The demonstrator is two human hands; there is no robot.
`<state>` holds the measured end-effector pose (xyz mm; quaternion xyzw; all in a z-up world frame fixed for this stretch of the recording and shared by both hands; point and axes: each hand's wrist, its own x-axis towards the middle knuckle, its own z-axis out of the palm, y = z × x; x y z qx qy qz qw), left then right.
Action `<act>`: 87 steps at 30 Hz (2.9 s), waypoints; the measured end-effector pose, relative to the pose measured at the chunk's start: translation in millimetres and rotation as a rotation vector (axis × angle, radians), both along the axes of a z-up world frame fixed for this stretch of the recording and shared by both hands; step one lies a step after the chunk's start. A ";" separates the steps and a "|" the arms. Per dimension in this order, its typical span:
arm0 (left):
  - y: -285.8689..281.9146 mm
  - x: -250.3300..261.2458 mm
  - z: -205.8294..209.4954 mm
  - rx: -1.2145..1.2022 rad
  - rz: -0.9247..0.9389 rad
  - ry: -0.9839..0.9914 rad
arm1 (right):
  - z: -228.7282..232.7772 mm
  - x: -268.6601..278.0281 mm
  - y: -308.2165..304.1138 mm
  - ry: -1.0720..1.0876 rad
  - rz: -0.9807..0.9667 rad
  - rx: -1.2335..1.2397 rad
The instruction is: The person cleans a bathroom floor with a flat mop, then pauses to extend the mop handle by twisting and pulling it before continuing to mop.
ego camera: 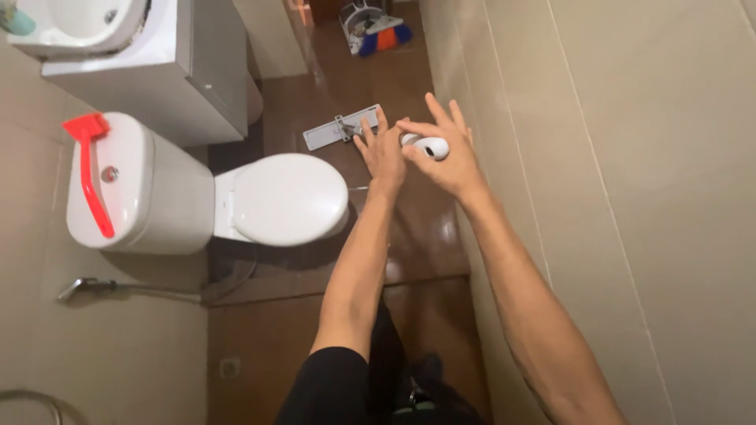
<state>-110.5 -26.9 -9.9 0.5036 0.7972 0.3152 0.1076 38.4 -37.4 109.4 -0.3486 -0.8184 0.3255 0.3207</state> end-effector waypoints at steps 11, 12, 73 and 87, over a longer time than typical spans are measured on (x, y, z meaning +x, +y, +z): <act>77.9 -124.8 -6.8 -0.028 -0.017 -0.006 | -0.4 -126.5 71.6 -0.058 -0.023 -0.096; 80.0 -134.2 -6.5 0.002 -0.025 -0.004 | -0.4 -136.3 74.9 -0.065 -0.027 -0.097; -42.6 130.6 8.6 0.145 -0.378 -0.184 | 48.2 122.5 -92.0 -0.013 -0.312 0.036; -44.4 152.5 4.9 0.136 -0.368 -0.166 | 39.3 143.8 -92.4 0.019 -0.307 0.037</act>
